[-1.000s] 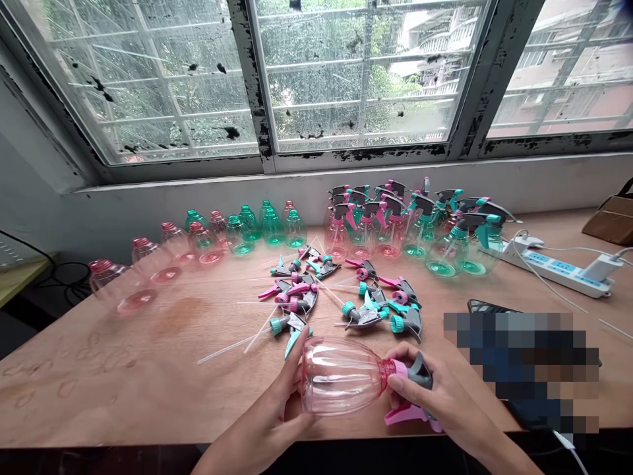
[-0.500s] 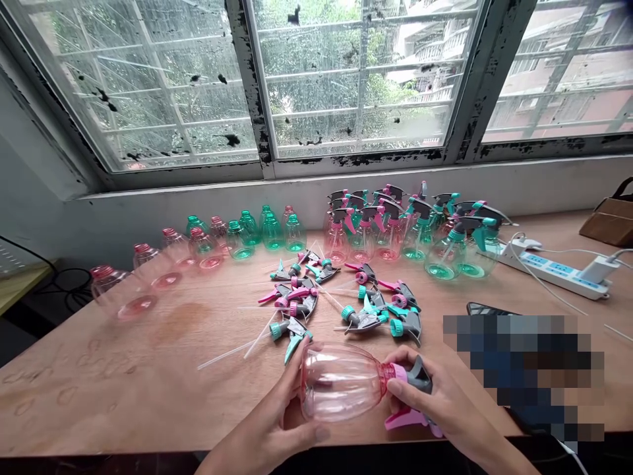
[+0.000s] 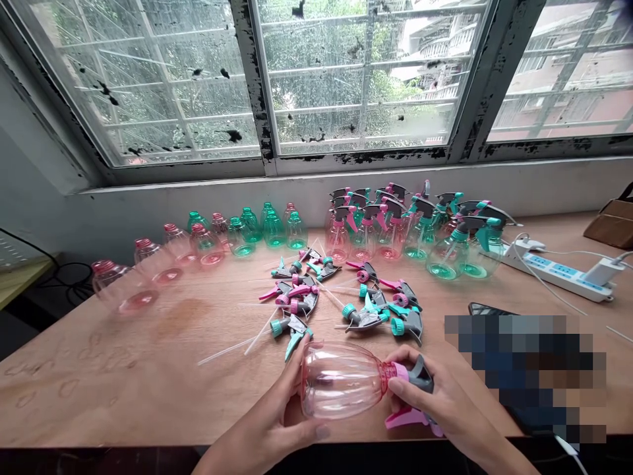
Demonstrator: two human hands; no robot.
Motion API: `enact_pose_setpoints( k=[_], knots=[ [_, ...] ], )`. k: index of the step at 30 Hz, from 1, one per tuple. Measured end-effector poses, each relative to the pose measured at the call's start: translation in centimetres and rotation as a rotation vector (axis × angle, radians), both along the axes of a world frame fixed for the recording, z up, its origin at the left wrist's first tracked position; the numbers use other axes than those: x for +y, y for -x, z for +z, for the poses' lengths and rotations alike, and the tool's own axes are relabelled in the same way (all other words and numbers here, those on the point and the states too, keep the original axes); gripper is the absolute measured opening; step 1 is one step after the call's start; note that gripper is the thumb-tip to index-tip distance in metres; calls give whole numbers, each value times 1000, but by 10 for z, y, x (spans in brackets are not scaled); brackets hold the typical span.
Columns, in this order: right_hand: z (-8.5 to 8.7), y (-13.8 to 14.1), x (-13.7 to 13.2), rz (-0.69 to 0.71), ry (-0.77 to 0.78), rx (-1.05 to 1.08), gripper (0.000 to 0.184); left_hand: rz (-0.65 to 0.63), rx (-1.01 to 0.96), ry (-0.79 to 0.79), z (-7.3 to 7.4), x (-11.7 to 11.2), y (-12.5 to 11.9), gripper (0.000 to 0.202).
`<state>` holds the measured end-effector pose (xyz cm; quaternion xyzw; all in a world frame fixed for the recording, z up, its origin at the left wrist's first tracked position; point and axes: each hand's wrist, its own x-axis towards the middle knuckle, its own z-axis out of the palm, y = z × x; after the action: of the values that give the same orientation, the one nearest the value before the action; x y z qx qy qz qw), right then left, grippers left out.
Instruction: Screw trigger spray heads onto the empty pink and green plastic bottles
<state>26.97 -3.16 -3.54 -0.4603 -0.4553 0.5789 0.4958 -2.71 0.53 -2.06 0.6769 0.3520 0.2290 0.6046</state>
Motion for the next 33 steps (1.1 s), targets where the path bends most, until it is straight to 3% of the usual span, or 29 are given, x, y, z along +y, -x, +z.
enact_pose_setpoints(
  k=[5, 10, 21, 26, 33],
  knots=[
    [-1, -1, 0, 9, -22, -9, 37, -4, 3, -86, 1, -1, 0, 93],
    [-2, 0, 0, 6, -12, 10, 39, 18, -36, 3, 2, -1, -3, 108],
    [-1, 0, 0, 14, -15, 10, 39, 18, 4, -82, 5, -1, -4, 97],
    [-2, -1, 0, 2, 3, 10, 40, 28, -32, 3, 7, -1, -6, 115],
    [0, -1, 0, -2, 12, -9, 42, 15, -5, 7, 7, -2, -4, 105]
  ],
)
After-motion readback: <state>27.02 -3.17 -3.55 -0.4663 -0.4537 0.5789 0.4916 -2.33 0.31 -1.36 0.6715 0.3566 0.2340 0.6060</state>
